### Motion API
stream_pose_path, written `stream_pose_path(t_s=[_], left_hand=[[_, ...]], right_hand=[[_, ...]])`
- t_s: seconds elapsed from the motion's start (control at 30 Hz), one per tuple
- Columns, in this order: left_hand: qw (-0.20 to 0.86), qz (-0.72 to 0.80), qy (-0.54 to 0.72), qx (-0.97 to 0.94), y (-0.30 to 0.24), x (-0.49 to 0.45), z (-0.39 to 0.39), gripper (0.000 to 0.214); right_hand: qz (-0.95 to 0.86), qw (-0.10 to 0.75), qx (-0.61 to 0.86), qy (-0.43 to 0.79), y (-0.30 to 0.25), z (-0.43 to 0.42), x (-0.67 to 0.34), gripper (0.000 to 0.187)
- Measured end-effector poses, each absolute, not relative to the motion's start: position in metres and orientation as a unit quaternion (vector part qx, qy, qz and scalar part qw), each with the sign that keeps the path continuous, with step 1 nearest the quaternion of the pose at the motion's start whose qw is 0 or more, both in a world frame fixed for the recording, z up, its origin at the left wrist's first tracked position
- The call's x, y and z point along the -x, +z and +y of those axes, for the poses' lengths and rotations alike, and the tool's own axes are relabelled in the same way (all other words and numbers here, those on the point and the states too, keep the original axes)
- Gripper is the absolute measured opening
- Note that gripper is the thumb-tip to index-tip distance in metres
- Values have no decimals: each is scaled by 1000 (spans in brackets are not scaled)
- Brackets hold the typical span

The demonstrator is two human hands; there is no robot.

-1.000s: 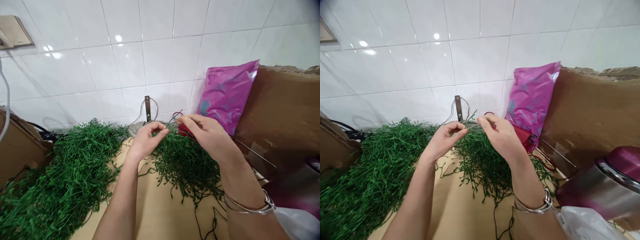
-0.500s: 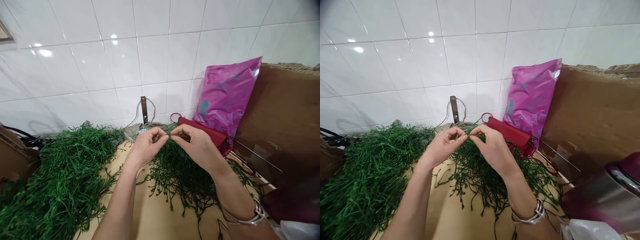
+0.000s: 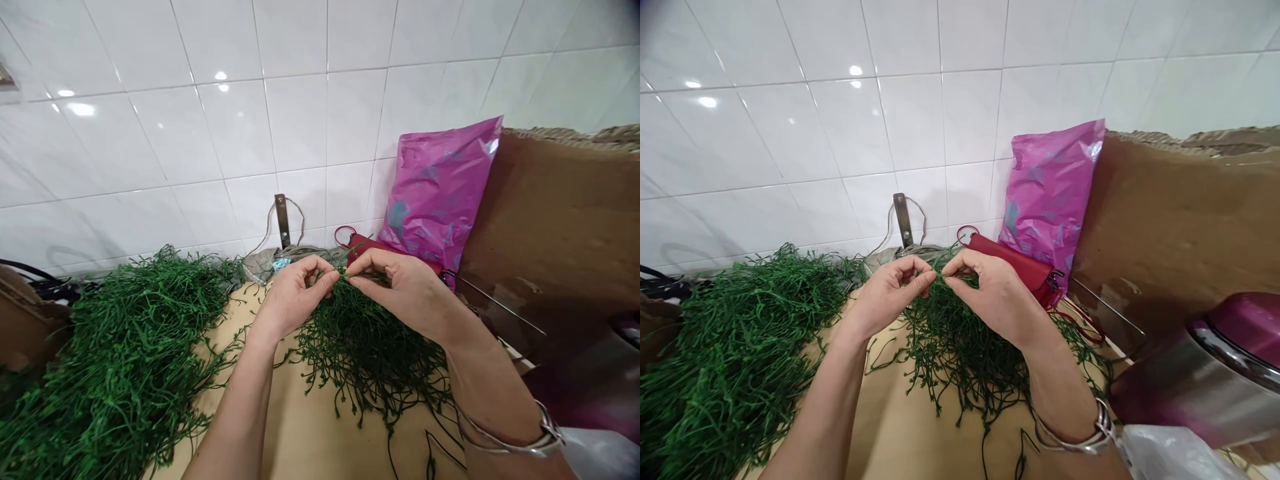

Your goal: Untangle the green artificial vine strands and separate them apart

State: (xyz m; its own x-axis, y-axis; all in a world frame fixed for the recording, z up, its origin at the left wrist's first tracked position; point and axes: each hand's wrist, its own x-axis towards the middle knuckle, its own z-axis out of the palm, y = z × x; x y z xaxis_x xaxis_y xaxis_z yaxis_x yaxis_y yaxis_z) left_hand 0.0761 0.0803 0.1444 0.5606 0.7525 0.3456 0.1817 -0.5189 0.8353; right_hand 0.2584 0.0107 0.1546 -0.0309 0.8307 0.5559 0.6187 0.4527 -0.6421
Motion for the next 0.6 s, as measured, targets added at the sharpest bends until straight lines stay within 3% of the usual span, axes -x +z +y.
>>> stream_pose_path(t_s=[0.23,0.47,0.6], left_hand=[[418,303,360,-777,144,-80,78,22],[422,326,368,-761,135,-86,81,22],[427,328,397,-744,125,-92,90,18]], right_hand=[[-722,421,548,30,157,2,-260,14],[-666,471,557,-154,124,35,-246,18],[-628,490,572,-196,108,53,-236,18]])
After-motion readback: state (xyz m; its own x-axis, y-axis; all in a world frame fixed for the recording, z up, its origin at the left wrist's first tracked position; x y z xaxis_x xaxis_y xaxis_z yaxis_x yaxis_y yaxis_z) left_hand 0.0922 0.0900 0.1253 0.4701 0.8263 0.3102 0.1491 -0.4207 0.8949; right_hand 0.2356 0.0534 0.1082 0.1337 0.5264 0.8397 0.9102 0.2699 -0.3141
